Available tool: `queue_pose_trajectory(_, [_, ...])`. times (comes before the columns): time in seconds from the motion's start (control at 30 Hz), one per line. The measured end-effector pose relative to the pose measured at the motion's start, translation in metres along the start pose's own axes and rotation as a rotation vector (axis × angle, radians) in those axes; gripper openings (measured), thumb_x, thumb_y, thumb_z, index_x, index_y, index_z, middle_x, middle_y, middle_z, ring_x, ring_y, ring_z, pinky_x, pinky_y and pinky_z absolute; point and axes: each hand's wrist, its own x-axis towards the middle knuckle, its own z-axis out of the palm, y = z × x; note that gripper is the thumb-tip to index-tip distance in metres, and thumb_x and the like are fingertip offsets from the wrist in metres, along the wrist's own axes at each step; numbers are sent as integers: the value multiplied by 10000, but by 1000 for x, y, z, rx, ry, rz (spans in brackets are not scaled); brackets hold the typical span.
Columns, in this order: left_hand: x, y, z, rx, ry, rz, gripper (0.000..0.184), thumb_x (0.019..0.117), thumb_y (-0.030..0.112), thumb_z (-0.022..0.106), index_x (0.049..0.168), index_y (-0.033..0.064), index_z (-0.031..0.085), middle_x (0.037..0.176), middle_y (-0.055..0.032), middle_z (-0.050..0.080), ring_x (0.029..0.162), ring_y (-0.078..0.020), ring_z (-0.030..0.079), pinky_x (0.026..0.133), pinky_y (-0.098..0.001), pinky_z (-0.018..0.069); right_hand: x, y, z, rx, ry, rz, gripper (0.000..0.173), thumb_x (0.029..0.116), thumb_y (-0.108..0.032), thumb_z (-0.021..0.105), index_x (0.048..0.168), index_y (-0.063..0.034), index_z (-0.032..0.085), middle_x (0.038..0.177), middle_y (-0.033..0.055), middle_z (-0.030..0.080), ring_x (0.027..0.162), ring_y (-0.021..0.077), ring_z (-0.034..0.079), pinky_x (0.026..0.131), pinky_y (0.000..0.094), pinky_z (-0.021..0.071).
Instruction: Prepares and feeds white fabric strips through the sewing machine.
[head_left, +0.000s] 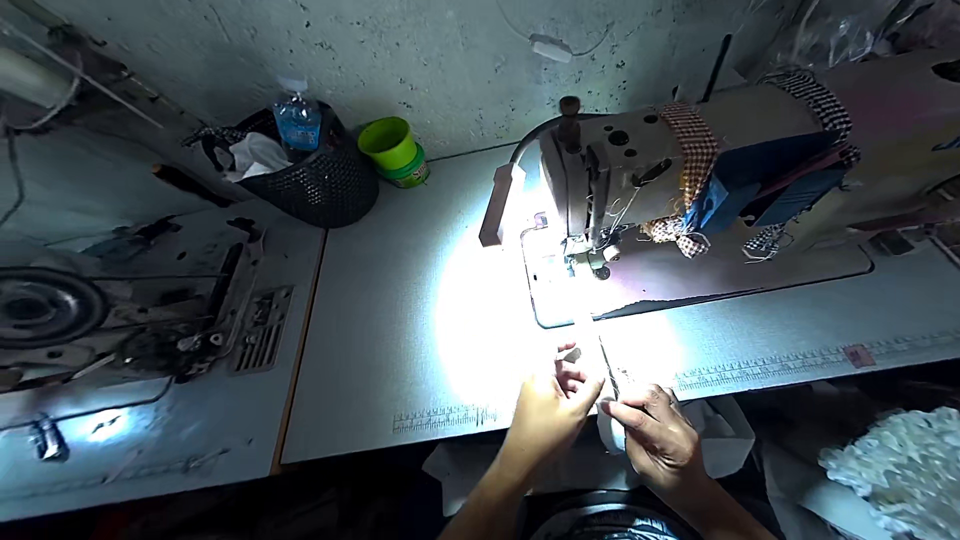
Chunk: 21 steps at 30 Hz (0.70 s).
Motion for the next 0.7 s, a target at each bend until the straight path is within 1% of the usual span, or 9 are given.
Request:
queue_pose_trajectory(0.1, [-11, -10, 12, -173, 82, 16, 528, 893, 56, 732, 1365, -57, 524, 871, -23, 724, 723, -72, 699, 704, -237, 605, -4, -12, -3, 122, -16, 89, 151, 989, -214, 630, 1060, -163, 754, 978, -20, 729, 991, 68, 670, 922, 261, 547])
queue_pose_trajectory(0.23, [-16, -9, 15, -221, 56, -61, 603, 832, 34, 767, 1380, -35, 525, 777, 22, 691, 635, -41, 643, 640, -210, 564, -12, -33, -13, 309, -102, 251, 185, 975, -139, 562, 1063, -99, 718, 1006, -32, 740, 945, 0, 682, 857, 178, 572])
queue_pose_trajectory(0.33, [-20, -9, 18, -231, 43, -72, 596, 807, 20, 777, 1350, -30, 537, 729, 41, 664, 589, -24, 612, 599, -198, 544, -14, -51, -28, 491, -195, 437, 208, 1014, -160, 563, 1173, -52, 642, 1041, -51, 729, 948, -6, 681, 860, 197, 580])
queue_pose_trajectory(0.4, [-24, -12, 21, -255, 22, -88, 588, 798, 7, 777, 1332, -26, 533, 717, 16, 677, 582, -60, 639, 593, -229, 568, -14, -63, -33, 545, -202, 683, 287, 961, -46, 609, 1224, -40, 496, 860, -53, 714, 757, 33, 700, 716, 242, 601])
queue_pose_trajectory(0.43, [-26, -13, 22, -256, 16, -96, 582, 796, 7, 780, 1324, -23, 537, 719, 10, 684, 585, -71, 649, 594, -240, 576, -15, -66, -36, 542, -205, 796, 269, 971, -16, 594, 1217, -38, 485, 790, -30, 711, 698, 76, 709, 683, 281, 612])
queue_pose_trajectory(0.5, [-32, -17, 24, -252, 12, -105, 552, 803, 16, 782, 1305, -11, 551, 742, 7, 701, 615, -87, 676, 625, -260, 601, -15, -70, -41, 455, -263, 904, 100, 1012, -39, 566, 1102, 0, 583, 774, 31, 740, 700, 126, 745, 699, 319, 643])
queue_pose_trajectory(0.57, [-37, -21, 27, -268, 23, -96, 527, 804, 3, 777, 1283, -1, 558, 758, 0, 712, 630, -97, 691, 623, -265, 608, -19, -73, -48, 189, -356, 776, 182, 998, -128, 607, 933, 20, 690, 759, 46, 708, 690, 75, 680, 672, 262, 567])
queue_pose_trajectory(0.6, [-39, -23, 28, -283, 25, -94, 510, 807, -4, 771, 1272, -1, 560, 767, -7, 715, 638, -100, 695, 620, -265, 608, -20, -76, -50, 98, -392, 670, 245, 990, -165, 624, 854, 24, 700, 740, 72, 668, 680, 87, 629, 644, 261, 517])
queue_pose_trajectory(0.7, [-44, -22, 29, -310, 26, -102, 336, 848, -14, 736, 1158, -7, 606, 742, -16, 722, 614, -101, 692, 599, -261, 599, -16, -81, -59, 100, -567, 485, 352, 995, -232, 638, 763, 22, 710, 856, 158, 653, 865, 218, 637, 783, 356, 530])
